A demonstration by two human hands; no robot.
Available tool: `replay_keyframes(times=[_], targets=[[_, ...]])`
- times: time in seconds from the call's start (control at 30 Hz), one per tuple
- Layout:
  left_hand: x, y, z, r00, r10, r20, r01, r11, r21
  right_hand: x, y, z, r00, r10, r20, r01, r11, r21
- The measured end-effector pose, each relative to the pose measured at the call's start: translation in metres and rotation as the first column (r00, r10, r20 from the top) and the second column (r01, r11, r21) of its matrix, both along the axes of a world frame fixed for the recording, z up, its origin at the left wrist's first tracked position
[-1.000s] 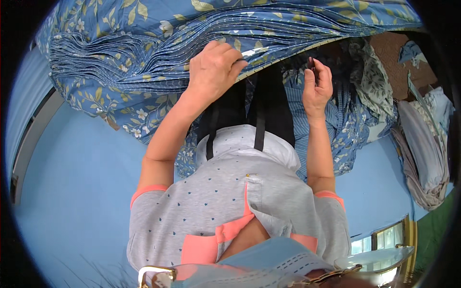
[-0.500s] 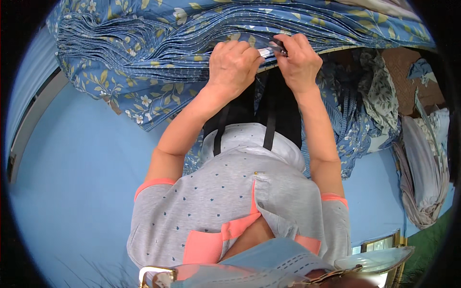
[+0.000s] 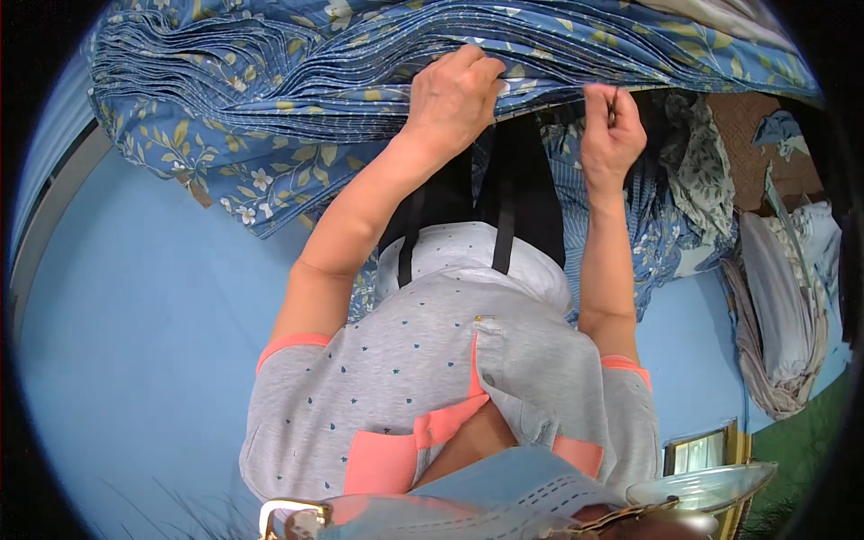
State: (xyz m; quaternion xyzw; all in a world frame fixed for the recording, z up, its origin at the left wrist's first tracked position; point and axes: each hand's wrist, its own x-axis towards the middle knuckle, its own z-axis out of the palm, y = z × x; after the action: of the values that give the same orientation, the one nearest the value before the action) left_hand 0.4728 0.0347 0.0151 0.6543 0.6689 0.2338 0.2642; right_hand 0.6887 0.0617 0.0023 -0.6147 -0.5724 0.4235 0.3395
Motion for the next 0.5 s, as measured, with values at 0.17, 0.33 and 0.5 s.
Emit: replay_keyframes(times=[0.17, 0.33, 0.5], targets=[[0.012, 0.008, -0.004, 0.999, -0.035, -0.033, 0.034, 0.999, -0.039, 0.058, -0.038, -0.007, 0.944, 0.107, 0.314, -0.103, 0.994, -0.027], [0.019, 0.011, -0.009, 0.996, -0.043, -0.08, 0.036, 0.996, -0.078, 0.086, -0.066, -0.01, 0.795, 0.202, 0.572, -0.107, 0.975, -0.196], [0.027, 0.017, -0.013, 0.994, 0.032, -0.102, -0.04, 0.997, -0.07, 0.08, -0.071, -0.014, 0.825, 0.199, 0.529, -0.11, 0.975, -0.195]])
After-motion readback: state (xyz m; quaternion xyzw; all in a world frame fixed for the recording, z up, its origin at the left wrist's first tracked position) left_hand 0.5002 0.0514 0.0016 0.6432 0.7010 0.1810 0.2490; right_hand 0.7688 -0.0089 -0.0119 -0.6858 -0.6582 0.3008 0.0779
